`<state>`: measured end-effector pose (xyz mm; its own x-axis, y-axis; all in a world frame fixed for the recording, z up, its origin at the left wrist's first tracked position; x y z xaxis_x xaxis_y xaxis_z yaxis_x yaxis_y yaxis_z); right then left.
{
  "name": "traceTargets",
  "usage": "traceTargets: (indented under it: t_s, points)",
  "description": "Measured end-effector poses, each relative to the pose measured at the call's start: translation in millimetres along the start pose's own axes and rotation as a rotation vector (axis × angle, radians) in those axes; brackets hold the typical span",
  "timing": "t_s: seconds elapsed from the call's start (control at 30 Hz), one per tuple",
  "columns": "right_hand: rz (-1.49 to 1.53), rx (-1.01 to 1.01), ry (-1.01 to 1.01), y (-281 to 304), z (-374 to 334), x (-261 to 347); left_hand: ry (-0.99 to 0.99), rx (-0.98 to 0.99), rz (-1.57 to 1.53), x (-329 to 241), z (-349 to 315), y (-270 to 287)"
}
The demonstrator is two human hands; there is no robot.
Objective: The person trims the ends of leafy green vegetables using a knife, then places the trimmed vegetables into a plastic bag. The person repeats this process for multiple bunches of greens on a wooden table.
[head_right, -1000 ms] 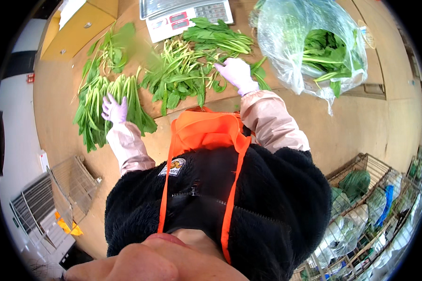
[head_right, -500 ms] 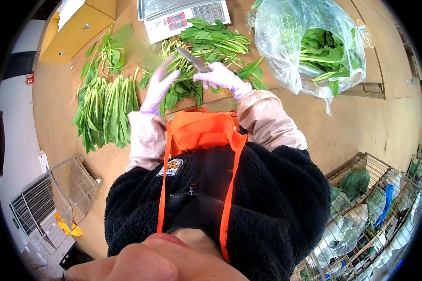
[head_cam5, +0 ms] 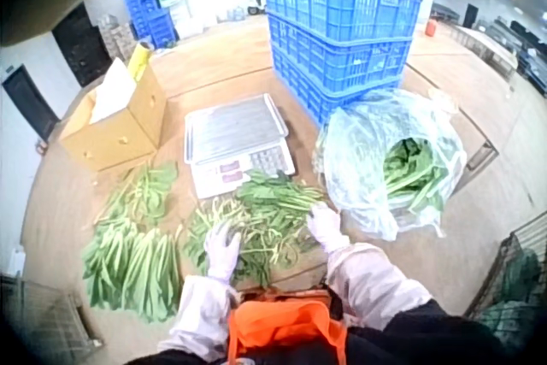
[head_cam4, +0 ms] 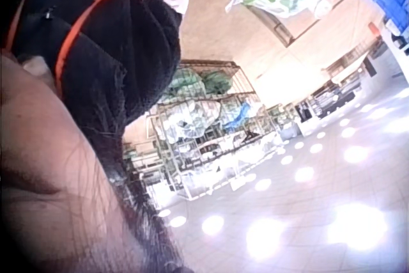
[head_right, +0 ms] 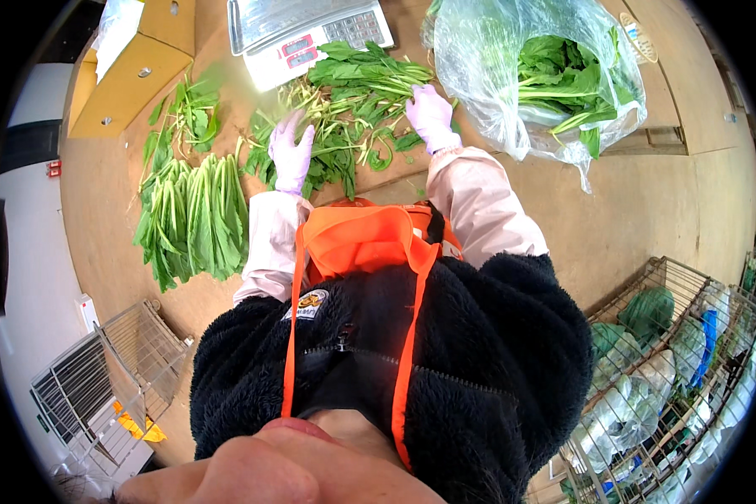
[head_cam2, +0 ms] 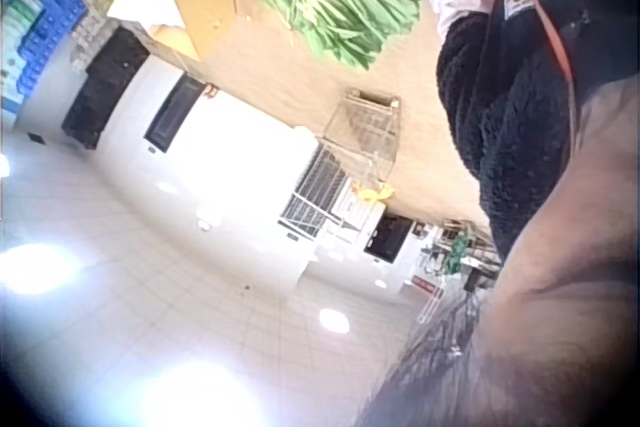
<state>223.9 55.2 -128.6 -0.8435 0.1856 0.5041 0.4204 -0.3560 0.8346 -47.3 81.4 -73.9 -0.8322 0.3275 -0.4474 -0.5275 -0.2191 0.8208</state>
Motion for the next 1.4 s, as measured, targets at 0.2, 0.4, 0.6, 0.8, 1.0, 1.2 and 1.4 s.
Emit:
traceTargets:
  t_s: [0.2,0.4,0.6,0.8,1.0,1.2,1.4]
  points:
    - [-0.130,0.235,-0.101,-20,6,-5,0.000,0.034,-0.111,7,-11,6]
    - [0.371,0.292,-0.146,33,0,19,-0.065,-0.007,-0.075,-6,-11,37]
    - [0.491,0.335,0.241,95,7,89,-0.354,-0.148,0.242,-96,13,82]
    - [0.568,0.130,0.507,118,2,141,-0.543,-0.016,0.258,-100,25,62]
    - [0.606,-0.110,0.285,113,-32,145,-0.321,0.007,0.367,-66,16,52]
    - [0.406,0.056,0.240,71,-36,145,-0.284,0.041,0.357,-70,8,54]
    - [0.340,0.076,0.201,63,-39,142,-0.293,0.011,0.355,-74,5,57]
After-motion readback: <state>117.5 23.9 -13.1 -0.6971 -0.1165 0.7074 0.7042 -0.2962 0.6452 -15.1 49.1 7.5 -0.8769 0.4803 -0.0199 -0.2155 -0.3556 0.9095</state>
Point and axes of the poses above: each hand's wrist, its own z-axis towards the middle knuckle, its own y-axis out of the back of the hand, x = y × z, the point moved 6 cm from there along z, towards the middle knuckle, and after that the axes turned 9 degrees about z, right-handed, at the moved point
